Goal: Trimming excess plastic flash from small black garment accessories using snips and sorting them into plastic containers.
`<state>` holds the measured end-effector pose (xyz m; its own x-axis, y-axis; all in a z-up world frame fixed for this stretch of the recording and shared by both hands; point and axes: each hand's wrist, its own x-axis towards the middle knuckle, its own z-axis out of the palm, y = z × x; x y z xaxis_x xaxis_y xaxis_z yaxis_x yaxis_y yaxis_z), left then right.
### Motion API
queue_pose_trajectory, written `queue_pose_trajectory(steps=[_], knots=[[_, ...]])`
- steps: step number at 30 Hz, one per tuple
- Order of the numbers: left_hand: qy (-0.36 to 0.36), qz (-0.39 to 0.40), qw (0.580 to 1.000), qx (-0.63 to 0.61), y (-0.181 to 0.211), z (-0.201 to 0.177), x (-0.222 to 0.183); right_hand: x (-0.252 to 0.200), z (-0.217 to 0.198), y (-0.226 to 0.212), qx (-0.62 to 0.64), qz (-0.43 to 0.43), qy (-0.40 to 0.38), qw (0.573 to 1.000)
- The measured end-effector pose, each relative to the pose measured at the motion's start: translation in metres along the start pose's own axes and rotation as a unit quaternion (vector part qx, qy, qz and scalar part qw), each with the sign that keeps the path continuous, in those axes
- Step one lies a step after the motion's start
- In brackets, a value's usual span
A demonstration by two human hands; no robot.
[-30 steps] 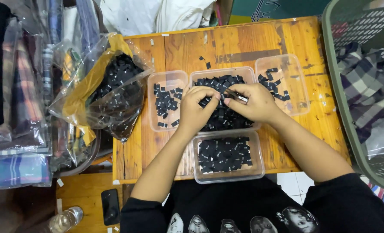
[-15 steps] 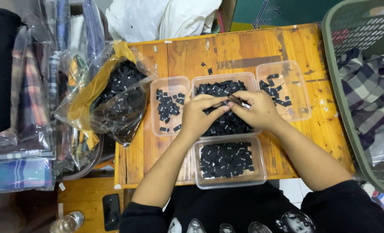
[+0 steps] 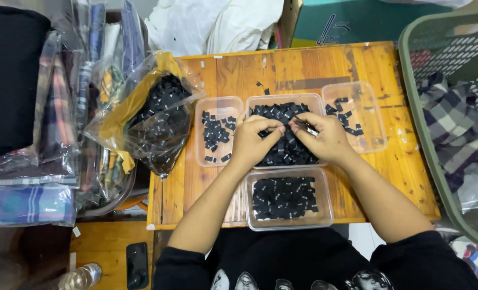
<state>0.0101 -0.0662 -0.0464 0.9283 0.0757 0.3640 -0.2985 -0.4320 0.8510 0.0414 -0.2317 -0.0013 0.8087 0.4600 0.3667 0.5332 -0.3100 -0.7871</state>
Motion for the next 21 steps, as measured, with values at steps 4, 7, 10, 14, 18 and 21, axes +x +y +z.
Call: queue_pose_trajectory(steps=[4,7,10,14,18,21], knots=[[0.003,0.000,1.000,0.001,0.005,-0.002,0.001,0.000,0.001,0.000,0.010,-0.003,0.003,1.000],[-0.007,0.002,1.000,0.011,0.006,-0.002,0.001,0.000,0.001,0.000,0.000,-0.006,0.010,1.000],[-0.007,0.008,1.000,0.018,0.009,-0.002,-0.001,-0.003,0.000,0.003,-0.022,0.004,-0.002,1.000],[-0.014,0.011,1.000,0.022,0.012,-0.003,-0.001,-0.003,0.000,0.005,-0.029,-0.005,-0.003,1.000],[-0.015,0.008,1.000,0.010,0.011,-0.004,-0.001,-0.002,0.000,-0.001,-0.003,0.001,0.003,1.000],[-0.005,-0.022,0.998,-0.053,0.006,0.000,0.001,-0.006,-0.006,0.008,-0.024,0.014,-0.053,0.998]])
